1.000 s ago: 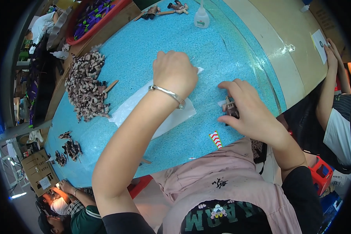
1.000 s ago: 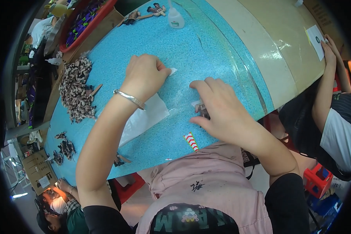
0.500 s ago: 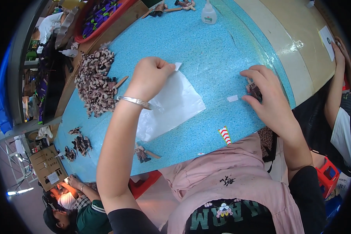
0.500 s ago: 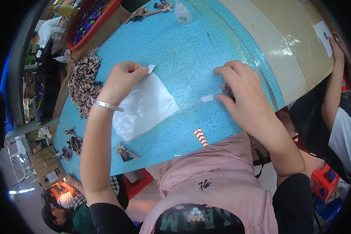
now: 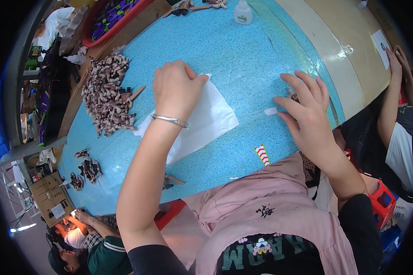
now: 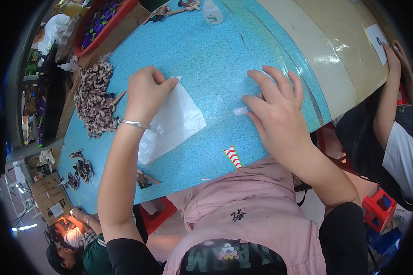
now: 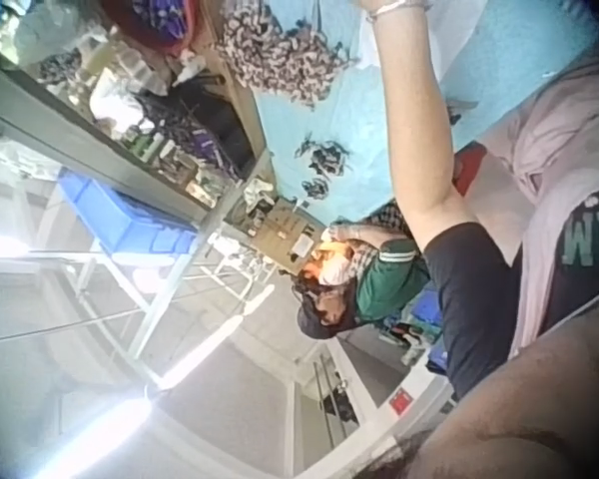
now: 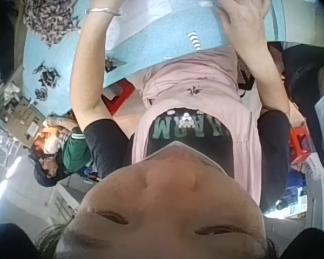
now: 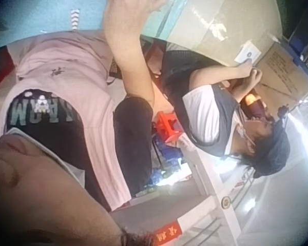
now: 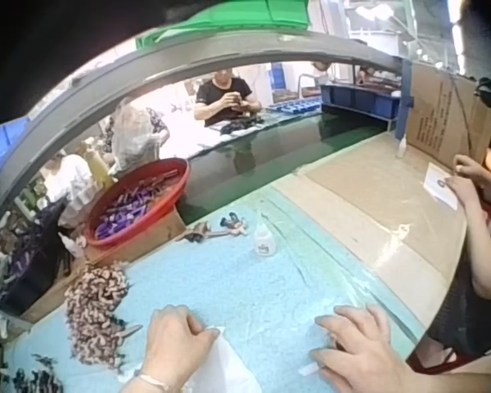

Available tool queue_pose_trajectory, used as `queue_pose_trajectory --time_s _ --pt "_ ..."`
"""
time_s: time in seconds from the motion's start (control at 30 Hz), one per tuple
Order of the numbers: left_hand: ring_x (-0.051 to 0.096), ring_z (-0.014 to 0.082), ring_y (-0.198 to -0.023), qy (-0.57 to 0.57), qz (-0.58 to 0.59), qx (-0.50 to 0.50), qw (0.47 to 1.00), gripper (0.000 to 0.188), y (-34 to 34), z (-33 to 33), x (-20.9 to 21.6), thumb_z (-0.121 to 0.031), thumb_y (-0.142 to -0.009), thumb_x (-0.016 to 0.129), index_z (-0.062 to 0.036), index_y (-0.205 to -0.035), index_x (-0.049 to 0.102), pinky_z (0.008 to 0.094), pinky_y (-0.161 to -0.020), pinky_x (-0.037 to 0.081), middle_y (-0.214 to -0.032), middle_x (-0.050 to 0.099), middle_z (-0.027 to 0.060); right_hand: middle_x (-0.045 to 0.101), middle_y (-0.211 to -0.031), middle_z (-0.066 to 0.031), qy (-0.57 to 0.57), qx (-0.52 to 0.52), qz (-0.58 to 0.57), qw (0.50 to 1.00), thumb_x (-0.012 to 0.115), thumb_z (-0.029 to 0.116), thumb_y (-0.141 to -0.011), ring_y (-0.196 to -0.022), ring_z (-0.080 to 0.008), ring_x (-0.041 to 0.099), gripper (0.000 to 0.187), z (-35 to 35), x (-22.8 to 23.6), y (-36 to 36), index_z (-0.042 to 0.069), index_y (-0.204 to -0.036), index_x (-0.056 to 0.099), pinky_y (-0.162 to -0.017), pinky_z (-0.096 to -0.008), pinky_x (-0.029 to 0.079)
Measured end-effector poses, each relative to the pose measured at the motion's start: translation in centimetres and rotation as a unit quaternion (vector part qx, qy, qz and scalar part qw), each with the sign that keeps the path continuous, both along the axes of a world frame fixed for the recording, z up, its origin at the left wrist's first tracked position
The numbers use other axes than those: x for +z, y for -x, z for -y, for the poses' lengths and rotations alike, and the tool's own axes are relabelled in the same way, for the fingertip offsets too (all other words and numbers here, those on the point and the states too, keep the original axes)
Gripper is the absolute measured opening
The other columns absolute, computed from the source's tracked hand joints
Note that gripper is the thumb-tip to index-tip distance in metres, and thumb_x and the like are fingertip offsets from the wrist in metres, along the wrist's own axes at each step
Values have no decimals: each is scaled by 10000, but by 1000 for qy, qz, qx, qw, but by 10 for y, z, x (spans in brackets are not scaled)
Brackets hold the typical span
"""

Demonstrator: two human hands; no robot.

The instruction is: The person applies glue to figurine bodies using a squeeze bottle, then picks up figurine limbs and attaches them to the bodies by hand.

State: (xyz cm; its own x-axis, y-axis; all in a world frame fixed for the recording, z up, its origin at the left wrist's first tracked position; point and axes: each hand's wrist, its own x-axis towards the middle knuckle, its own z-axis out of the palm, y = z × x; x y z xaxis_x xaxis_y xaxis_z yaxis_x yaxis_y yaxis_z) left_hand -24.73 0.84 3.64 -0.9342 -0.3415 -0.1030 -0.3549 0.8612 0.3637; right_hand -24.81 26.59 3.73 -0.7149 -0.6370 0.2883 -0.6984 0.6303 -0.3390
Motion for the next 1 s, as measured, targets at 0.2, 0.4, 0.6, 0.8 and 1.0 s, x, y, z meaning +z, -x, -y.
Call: queue_pose_trajectory --time_s 0.2,0.4,0.6,0.8,1.0 --pt "505 314 -853 84 -224 -169 956 166 -26 -43 0 -71 -711 699 -46 -846 607 391 -763 415 -871 565 119 492 -1241 -115 0 -10 17 1000 680 28 -689 -1236 -328 397 179 -5 -2 -3 53 -860 635 -1036 -545 238" --pt "512 311 -838 -81 -163 -209 961 160 -39 -89 -5 -57 -701 707 -30 -830 615 385 -757 421 -858 582 119 486 -1292 -115 -15 -18 28 999 695 19 -668 -1264 -343 384 260 -7 -5 -2 65 -918 637 -1044 -529 234" --pt "516 314 -836 -74 -99 -192 974 133 -37 -98 -4 -61 -697 711 -20 -789 624 391 -751 422 -832 589 126 484 -1252 -143 10 -18 31 999 674 28 -694 -1246 -353 384 177 -7 -9 -3 41 -864 624 -1043 -549 226" --pt "508 324 -806 -21 -107 -211 971 91 -39 -108 -4 -23 -721 665 -10 -762 584 412 -729 413 -803 566 140 481 -1254 -145 13 -18 34 999 670 33 -700 -1251 -351 379 179 -6 -9 -3 41 -872 623 -1048 -548 215" --pt "491 324 -778 -91 -146 -211 962 92 -56 -106 5 4 -738 641 -12 -762 554 410 -710 402 -777 540 138 472 -1297 -117 -6 -23 49 999 693 6 -666 -1282 -345 360 277 -7 -10 -4 69 -929 631 -1053 -542 220"
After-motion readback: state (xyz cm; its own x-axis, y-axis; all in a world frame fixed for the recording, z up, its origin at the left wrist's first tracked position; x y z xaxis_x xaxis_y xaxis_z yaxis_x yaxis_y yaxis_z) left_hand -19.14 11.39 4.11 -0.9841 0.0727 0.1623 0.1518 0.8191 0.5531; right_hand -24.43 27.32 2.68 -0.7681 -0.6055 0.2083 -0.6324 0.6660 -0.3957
